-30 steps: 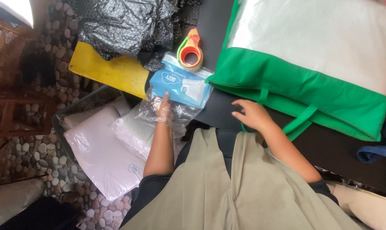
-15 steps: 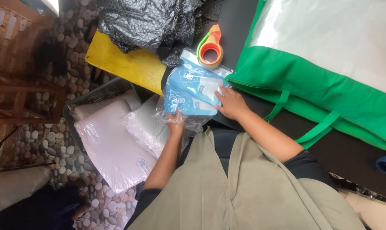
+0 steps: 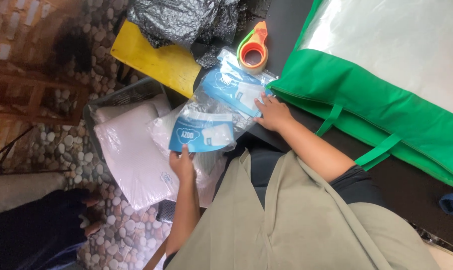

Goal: The person places a white wrapped item into a green tote bag, then adds a small blue box. They use a feather duster to wipe the exterior of the bag and the items inside before folding the bag closed.

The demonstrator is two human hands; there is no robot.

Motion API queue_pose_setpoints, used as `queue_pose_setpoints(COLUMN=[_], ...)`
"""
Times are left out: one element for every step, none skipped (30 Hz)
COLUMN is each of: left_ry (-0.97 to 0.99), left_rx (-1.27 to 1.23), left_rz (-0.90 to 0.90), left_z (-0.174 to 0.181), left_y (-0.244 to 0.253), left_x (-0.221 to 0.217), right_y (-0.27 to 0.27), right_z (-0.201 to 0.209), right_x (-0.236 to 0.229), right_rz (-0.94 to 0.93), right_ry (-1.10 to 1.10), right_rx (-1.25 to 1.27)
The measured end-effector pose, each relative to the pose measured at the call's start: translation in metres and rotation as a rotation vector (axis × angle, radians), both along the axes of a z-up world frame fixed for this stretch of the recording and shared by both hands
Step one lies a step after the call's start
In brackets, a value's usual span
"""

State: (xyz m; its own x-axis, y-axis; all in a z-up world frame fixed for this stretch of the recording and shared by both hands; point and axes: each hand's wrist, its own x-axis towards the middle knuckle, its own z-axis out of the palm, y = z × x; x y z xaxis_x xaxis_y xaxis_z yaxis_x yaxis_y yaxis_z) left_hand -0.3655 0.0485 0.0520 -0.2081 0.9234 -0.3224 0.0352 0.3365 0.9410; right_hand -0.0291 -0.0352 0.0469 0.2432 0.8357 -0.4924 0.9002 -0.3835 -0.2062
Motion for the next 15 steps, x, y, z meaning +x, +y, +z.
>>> queue_pose_setpoints(left_ry=[0.004,0.085,0.165,0.167,0.189,0.212,0.211,0.045,-0.121,-0.122,-0.205,-0.288,-0.290,-0.377,-0.465], left_rx=[0.005,0.018,0.032,0.037,0.054,0.071,0.077,0.122,0.167,0.174,0.208,0.243,0.253,0.268,0.279], left_rz=[0.010,-0.008,-0.024,-0.011,0.005,0.022,0.039,0.103,0.163,0.177,0.167,0.156,0.165,0.157,0.144], left_z=[0.013,0.026,0.039,0.040,0.040,0.041,0.052,0.062,0.073,0.085,0.096,0.107,0.115,0.122,0.129], left_y=[-0.003,-0.006,-0.008,-0.009,-0.012,-0.015,-0.018,-0.021,-0.025,-0.032,-0.040,-0.046,-0.052,-0.058,-0.064], left_x=[-0.009,-0.019,-0.027,-0.043,-0.059,-0.075,-0.078,-0.081,-0.084,-0.082,-0.081,-0.079,-0.067,-0.056,-0.043], right_y=[-0.001,-0.001,0.000,-0.003,-0.005,-0.007,-0.010,-0.012,-0.015,-0.020,-0.024,-0.029,-0.036,-0.043,-0.053], right_z=[0.001,0.002,0.004,0.006,0.008,0.010,0.010,0.010,0.010,0.011,0.012,0.013,0.019,0.025,0.031], right_x=[0.000,0.001,0.002,0.002,0.002,0.002,0.002,0.003,0.004,0.006,0.007,0.009,0.006,0.002,0.000], right_rz=[0.010,0.022,0.035,0.047,0.063,0.080,0.096,0.121,0.144,0.158,0.108,0.059,0.070,0.097,0.120], right_ry=[0.004,-0.006,-0.018,-0.017,-0.031,-0.046,-0.047,-0.067,-0.087,-0.089,0.016,0.123,0.121,0.125,0.127], right_rx=[0.005,0.005,0.006,0.012,0.023,0.033,0.041,0.047,0.051,0.058,0.115,0.169,0.177,0.257,0.334])
